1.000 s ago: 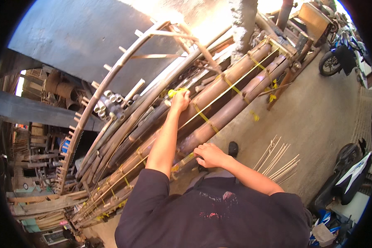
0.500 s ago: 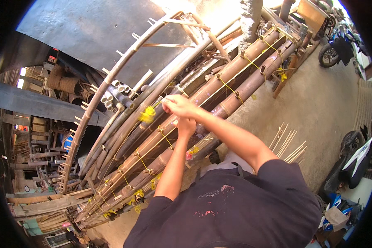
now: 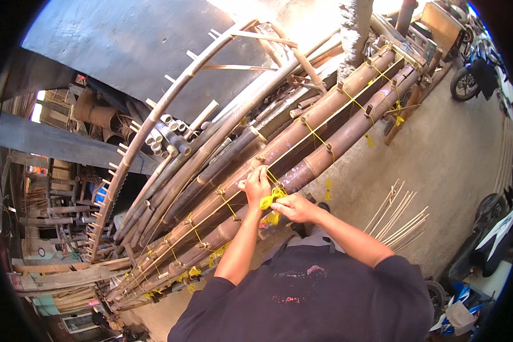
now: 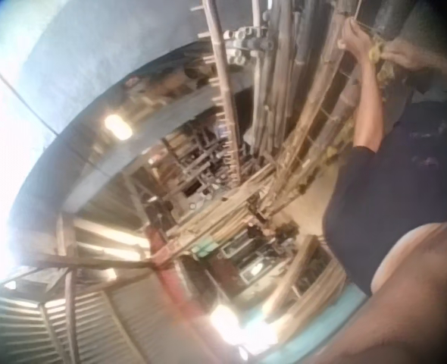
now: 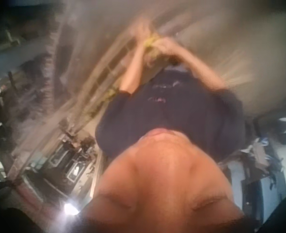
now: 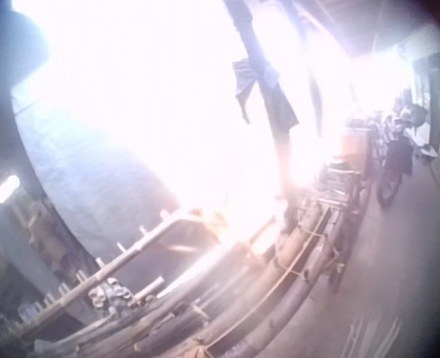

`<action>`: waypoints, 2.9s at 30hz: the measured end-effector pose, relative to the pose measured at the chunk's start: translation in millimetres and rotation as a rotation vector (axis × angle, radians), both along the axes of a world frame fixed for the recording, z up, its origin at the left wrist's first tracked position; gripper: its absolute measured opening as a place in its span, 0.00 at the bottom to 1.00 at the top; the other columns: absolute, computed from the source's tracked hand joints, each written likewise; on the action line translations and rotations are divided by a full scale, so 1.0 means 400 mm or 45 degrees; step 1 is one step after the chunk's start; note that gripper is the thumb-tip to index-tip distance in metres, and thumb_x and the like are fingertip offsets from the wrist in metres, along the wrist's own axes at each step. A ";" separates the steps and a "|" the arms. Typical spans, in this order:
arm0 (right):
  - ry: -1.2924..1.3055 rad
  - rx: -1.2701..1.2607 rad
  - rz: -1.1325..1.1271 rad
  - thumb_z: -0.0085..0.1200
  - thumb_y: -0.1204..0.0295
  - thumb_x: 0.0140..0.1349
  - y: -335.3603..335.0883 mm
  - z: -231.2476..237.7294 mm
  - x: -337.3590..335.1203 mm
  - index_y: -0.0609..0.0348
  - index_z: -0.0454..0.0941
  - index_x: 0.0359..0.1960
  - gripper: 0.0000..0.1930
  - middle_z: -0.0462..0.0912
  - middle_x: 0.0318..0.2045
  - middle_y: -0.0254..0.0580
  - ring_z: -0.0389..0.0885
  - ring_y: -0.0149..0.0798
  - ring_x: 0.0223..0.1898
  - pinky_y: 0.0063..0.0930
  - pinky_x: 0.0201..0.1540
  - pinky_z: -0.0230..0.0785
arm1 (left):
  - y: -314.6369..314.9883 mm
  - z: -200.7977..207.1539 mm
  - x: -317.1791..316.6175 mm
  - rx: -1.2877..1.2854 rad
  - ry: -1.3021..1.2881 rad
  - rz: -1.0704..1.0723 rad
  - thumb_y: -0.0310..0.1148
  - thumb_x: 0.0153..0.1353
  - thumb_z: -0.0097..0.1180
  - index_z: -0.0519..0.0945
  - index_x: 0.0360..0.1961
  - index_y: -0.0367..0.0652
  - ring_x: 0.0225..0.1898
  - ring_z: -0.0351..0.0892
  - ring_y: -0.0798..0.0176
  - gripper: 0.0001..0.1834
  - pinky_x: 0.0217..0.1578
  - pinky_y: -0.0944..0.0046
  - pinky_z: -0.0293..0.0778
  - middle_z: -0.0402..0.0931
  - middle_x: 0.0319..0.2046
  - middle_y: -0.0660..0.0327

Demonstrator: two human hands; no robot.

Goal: The person repeatedly picks up thin bamboo sticks and ties them with yellow string onto a horizontal bamboo rack. The person occasionally walks around the covered area and interacts with another person before resuming the tying task.

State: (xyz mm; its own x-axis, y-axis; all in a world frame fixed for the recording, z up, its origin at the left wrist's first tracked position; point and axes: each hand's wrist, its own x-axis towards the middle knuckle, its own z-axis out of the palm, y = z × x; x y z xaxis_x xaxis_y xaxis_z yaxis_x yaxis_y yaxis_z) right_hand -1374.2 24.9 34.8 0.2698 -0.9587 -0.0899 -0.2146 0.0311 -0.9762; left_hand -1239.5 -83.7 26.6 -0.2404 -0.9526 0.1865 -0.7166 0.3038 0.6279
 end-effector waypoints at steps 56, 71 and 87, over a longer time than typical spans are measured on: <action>0.924 -0.497 -0.032 0.57 0.65 0.52 0.069 -0.074 0.580 0.56 0.80 0.29 0.09 0.83 0.30 0.50 0.82 0.51 0.36 0.44 0.45 0.71 | -0.356 -0.097 0.429 0.031 -0.057 -0.098 0.40 0.68 0.49 0.82 0.47 0.40 0.41 0.82 0.44 0.17 0.44 0.47 0.74 0.82 0.37 0.45; 0.165 -0.220 -0.236 0.42 0.52 0.68 -0.180 0.139 1.094 0.58 0.81 0.31 0.23 0.83 0.40 0.47 0.77 0.46 0.50 0.51 0.60 0.58 | 0.005 -0.129 0.951 -0.367 0.029 -0.209 0.35 0.62 0.57 0.77 0.43 0.40 0.41 0.80 0.60 0.12 0.44 0.56 0.74 0.82 0.40 0.57; 0.454 -0.353 -0.454 0.46 0.45 0.68 -0.276 0.158 0.862 0.61 0.81 0.31 0.28 0.84 0.29 0.57 0.83 0.59 0.38 0.48 0.43 0.73 | 0.030 -0.021 0.900 0.154 0.018 -0.035 0.41 0.67 0.48 0.83 0.40 0.42 0.39 0.79 0.38 0.16 0.44 0.43 0.69 0.81 0.32 0.46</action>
